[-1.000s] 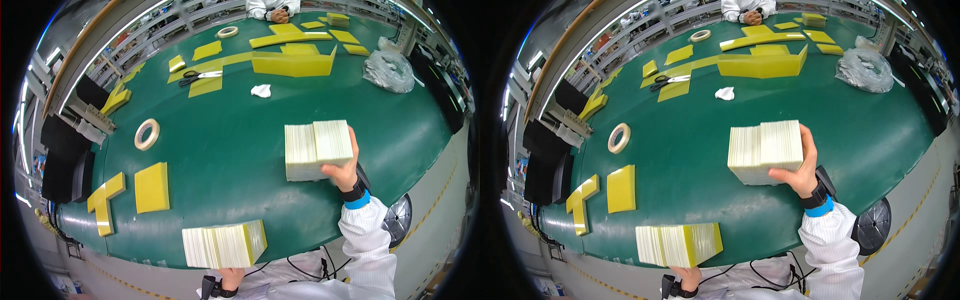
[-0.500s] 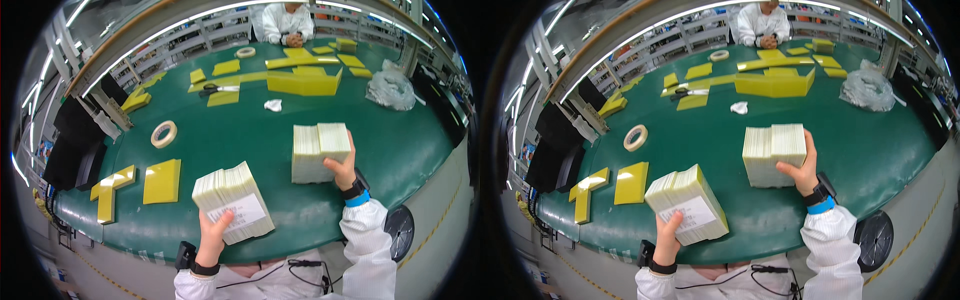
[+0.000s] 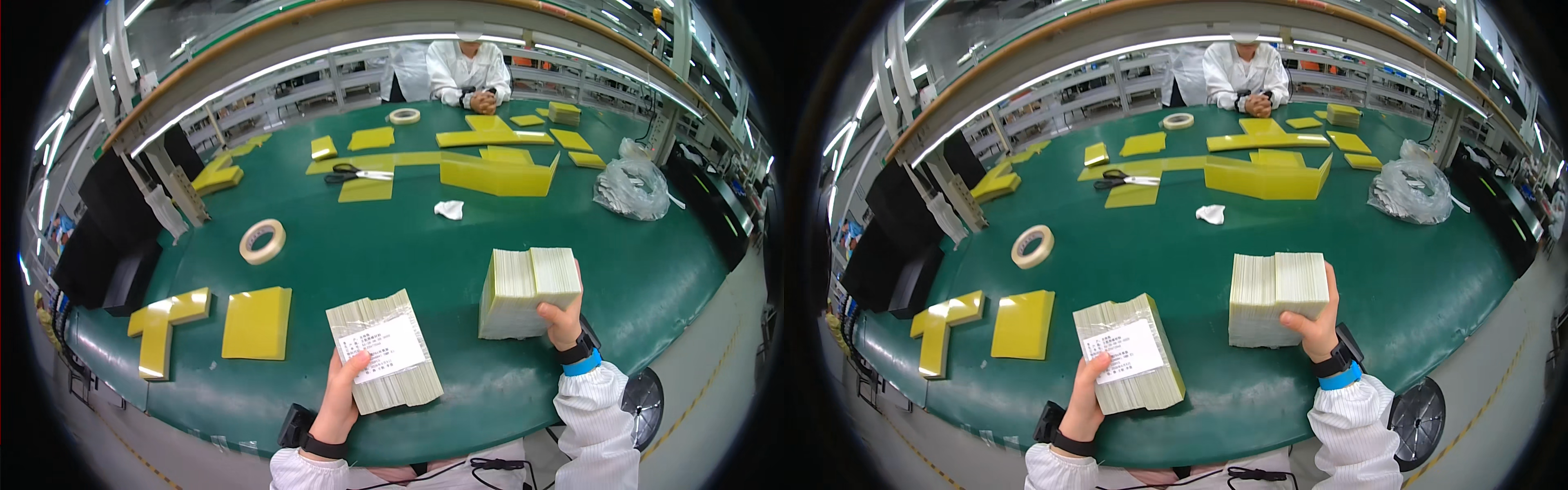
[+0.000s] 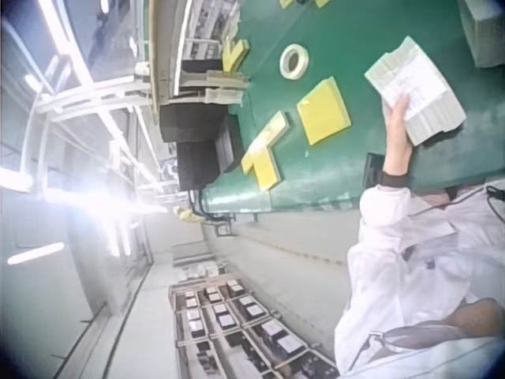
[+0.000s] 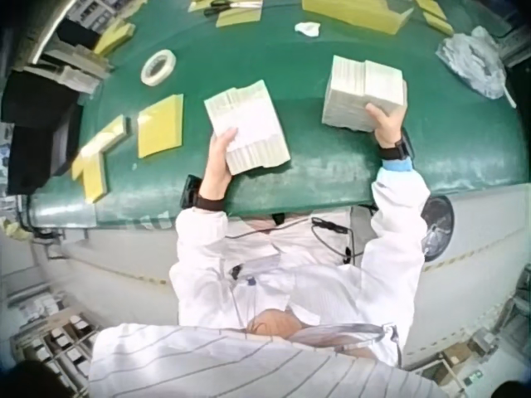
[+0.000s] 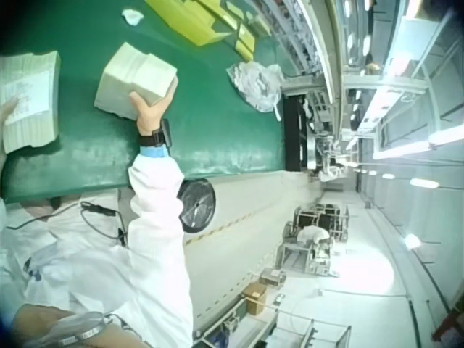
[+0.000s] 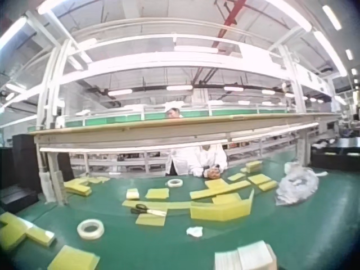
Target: The recorder is assembling and organizing stacks of yellow components with labels, using scissors to trim labels.
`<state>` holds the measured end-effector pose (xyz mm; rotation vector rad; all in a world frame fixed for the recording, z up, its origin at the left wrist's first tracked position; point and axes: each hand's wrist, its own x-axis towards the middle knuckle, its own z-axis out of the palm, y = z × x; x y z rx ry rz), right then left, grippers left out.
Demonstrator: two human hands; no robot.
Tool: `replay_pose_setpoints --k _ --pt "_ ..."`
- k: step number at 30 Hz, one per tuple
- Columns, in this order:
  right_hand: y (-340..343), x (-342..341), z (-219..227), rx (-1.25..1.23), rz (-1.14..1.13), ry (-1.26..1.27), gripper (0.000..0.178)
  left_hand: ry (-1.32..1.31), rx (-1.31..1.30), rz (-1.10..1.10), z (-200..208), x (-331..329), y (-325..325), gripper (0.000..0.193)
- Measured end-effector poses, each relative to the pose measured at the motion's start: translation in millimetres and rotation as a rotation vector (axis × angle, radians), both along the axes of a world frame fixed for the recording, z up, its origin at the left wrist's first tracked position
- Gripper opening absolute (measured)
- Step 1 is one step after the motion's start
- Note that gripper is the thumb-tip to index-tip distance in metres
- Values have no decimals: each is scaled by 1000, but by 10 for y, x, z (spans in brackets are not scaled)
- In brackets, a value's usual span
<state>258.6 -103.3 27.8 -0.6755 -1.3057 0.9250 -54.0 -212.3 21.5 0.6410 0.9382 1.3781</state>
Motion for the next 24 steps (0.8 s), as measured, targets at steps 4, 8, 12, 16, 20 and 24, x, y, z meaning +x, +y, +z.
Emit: replay_pose_setpoints --k 4,8,12,16,20,24 --pt "13 8 6 -18 -14 -16 82 -4 34 27 9 43 36 59" --pt "21 22 -42 -65 -7 -3 82 -2 15 5 28 13 16 62" --pt "8 26 -71 -83 -14 -20 81 -2 8 3 32 14 20 61" --pt "6 58 -68 -89 -11 -10 81 -11 6 9 46 20 65 56" --pt "5 -7 -25 -49 -10 9 81 -202 -120 40 175 14 79 49" --pt "16 15 -46 3 0 5 82 -594 -138 26 52 -5 -66 49"
